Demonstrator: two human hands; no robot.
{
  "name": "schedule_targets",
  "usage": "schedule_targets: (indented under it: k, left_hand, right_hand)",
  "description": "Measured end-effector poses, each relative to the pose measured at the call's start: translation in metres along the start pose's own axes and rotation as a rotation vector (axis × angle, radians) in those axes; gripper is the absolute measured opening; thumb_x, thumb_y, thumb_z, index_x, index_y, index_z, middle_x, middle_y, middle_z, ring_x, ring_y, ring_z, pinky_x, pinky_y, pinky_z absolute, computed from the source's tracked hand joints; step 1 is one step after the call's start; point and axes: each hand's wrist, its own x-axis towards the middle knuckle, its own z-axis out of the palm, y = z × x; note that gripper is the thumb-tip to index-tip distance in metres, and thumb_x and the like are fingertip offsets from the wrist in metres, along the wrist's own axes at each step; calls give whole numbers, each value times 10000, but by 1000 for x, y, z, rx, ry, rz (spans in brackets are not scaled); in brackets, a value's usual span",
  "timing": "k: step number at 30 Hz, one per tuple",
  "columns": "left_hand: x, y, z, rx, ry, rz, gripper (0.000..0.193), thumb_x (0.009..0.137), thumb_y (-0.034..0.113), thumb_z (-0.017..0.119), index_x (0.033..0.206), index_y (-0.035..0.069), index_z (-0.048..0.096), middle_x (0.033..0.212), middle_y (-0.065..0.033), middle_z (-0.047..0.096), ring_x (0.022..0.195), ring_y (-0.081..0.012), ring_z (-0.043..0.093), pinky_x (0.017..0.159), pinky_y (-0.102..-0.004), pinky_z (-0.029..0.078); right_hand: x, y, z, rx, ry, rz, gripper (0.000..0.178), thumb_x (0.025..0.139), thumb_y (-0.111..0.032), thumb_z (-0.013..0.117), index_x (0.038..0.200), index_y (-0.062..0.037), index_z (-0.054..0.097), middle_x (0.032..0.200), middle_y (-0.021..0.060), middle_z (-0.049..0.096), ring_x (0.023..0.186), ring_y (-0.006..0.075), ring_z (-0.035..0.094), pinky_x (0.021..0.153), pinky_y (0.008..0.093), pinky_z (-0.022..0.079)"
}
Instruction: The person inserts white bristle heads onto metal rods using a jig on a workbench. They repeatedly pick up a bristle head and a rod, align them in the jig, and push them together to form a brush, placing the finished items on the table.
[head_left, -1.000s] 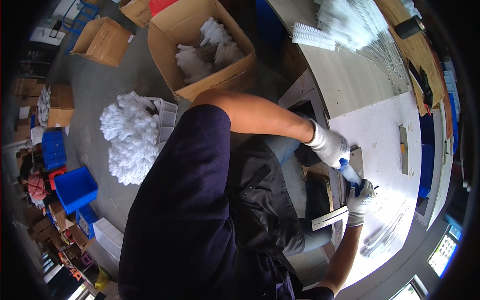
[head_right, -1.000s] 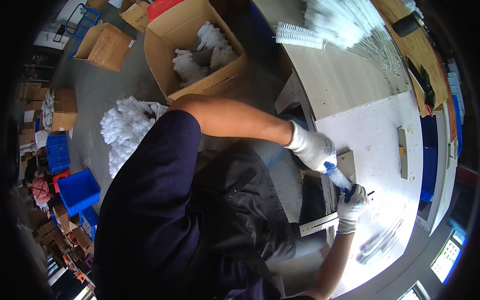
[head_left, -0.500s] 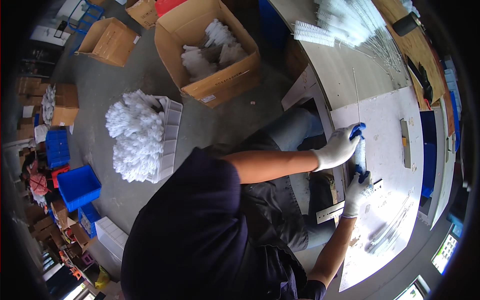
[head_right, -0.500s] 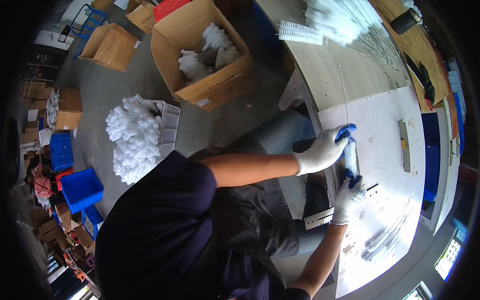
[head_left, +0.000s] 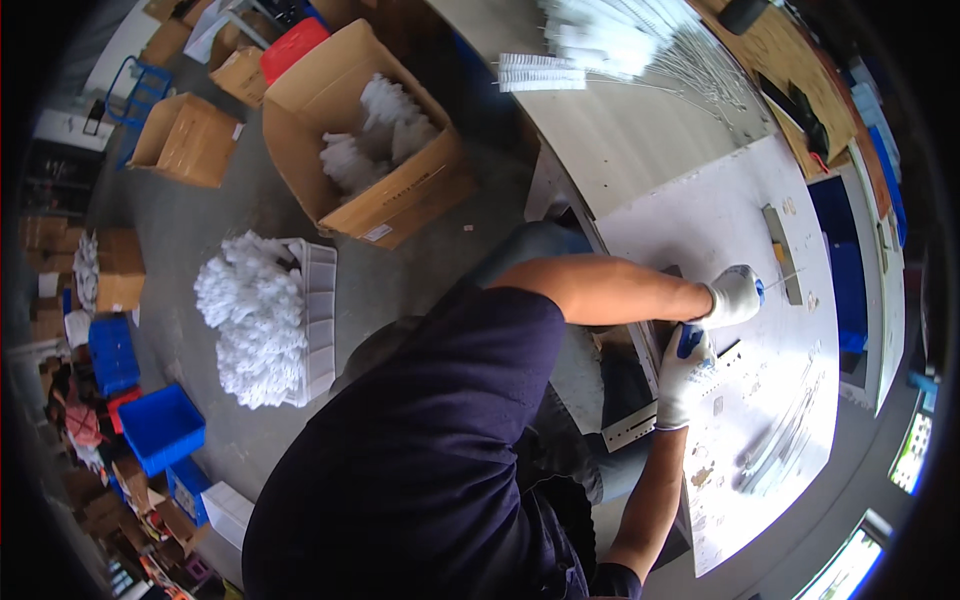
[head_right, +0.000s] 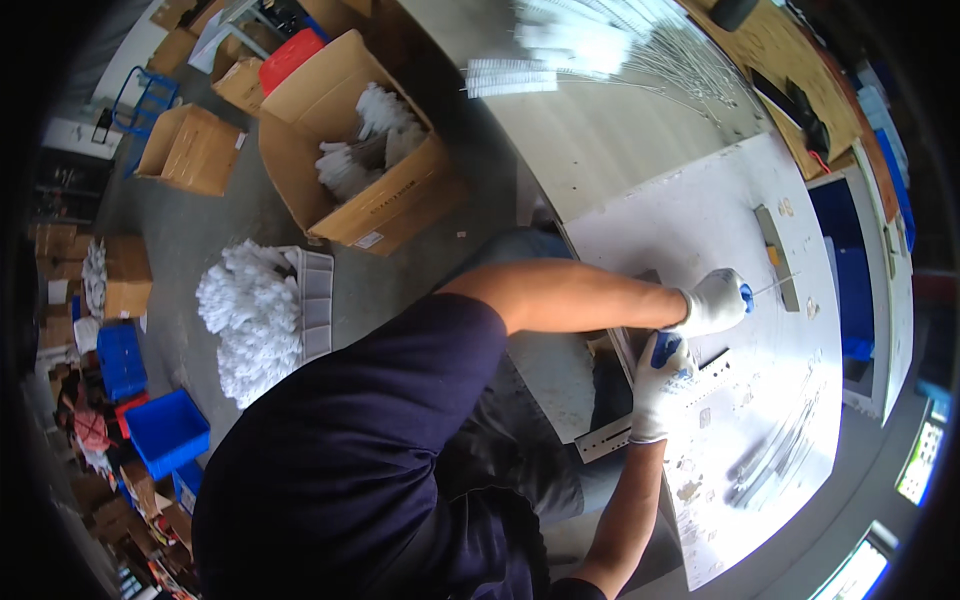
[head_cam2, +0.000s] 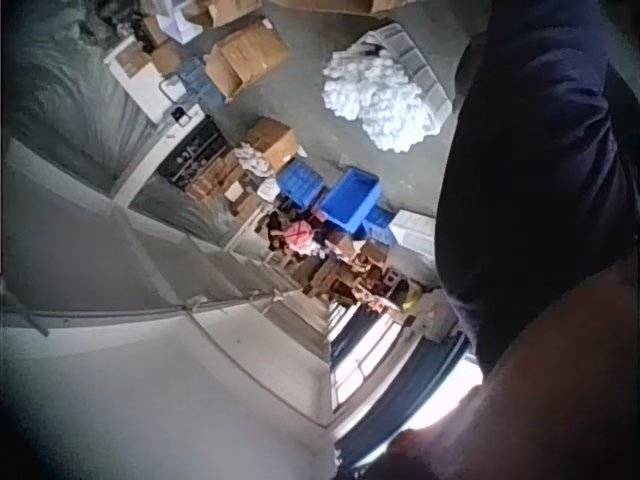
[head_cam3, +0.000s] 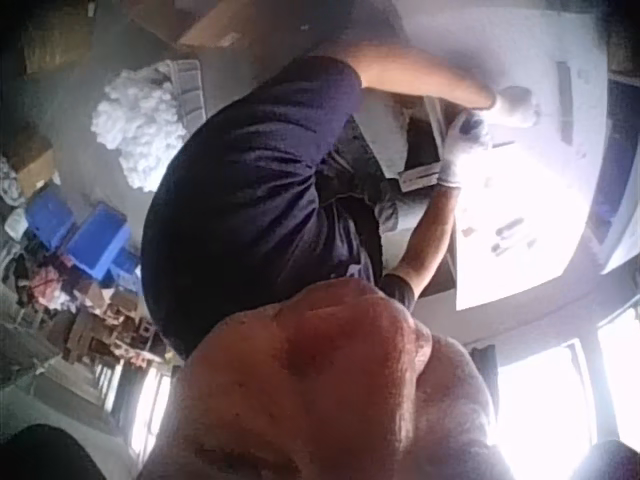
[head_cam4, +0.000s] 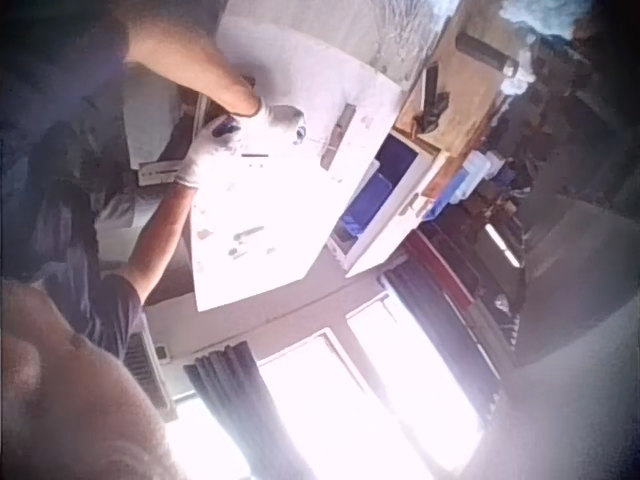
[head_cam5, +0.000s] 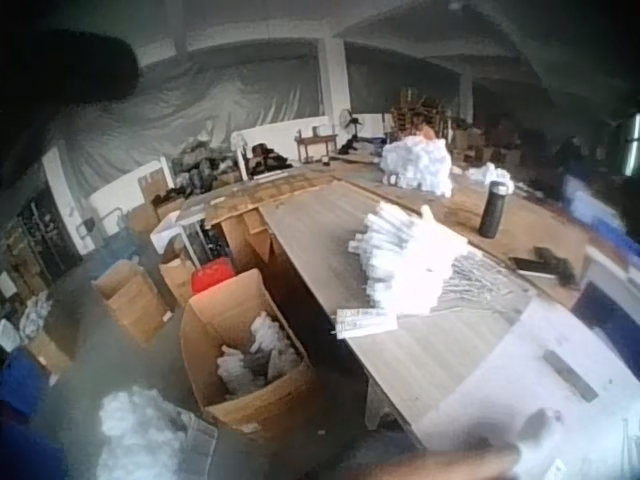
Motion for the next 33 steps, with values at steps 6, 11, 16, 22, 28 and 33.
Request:
schedule_targets:
  k: [6, 11, 16, 22, 28, 33]
  left_hand:
    - [-8, 87, -156, -319, -265, 144, 242, 937, 194, 568, 1027, -5, 672, 864, -204, 712, 762, -319, 700, 731, -432, 559]
    - [29, 9, -298, 17, 238, 535, 211, 912, 184, 643, 1088, 66, 646, 987, -203, 658, 871, -382, 644, 771, -496, 512]
    - [63, -72, -377, 743, 289, 310, 410, 857, 287, 680, 1240, 146, 644, 1254, -145, 593, 1252, -339, 506, 1045, -535, 371]
    - [88, -55, -351, 934, -10, 317, 255, 914, 190, 566, 1145, 130, 656, 1136, -146, 649, 1101, -347, 620, 951, -527, 461]
    - [74, 4, -285, 336, -45, 408, 278, 987, 262, 508, 965, 53, 690, 775, -145, 701, 758, -378, 697, 690, -498, 528]
    - [6, 41, -255, -558, -458, -229, 214, 966, 84, 545, 1099, 47, 707, 736, -29, 628, 551, -128, 603, 495, -284, 491]
  right_hand:
    - [-13, 43, -26, -129, 52, 297, 288, 881, -273, 722, 832, 1, 644, 734, 190, 670, 681, 368, 666, 653, 439, 512]
    - [-10, 37, -26, -201, 44, 206, 323, 841, -320, 741, 919, -26, 634, 857, 169, 662, 863, 359, 647, 793, 458, 515]
    - [-12, 29, -33, -285, 69, 125, 333, 830, -310, 739, 960, -26, 623, 904, 153, 648, 914, 354, 630, 826, 461, 512]
    - [-22, 29, -36, -209, 216, 120, 382, 808, -243, 740, 1073, -9, 594, 967, 174, 618, 916, 376, 611, 822, 470, 503]
    - [-19, 45, -38, 107, 527, 423, 152, 903, -191, 659, 931, -54, 600, 863, 190, 625, 834, 405, 618, 730, 479, 486]
    - [-64, 105, -75, -39, 490, 556, 225, 873, -224, 689, 978, -58, 579, 918, 165, 654, 906, 389, 638, 794, 491, 502]
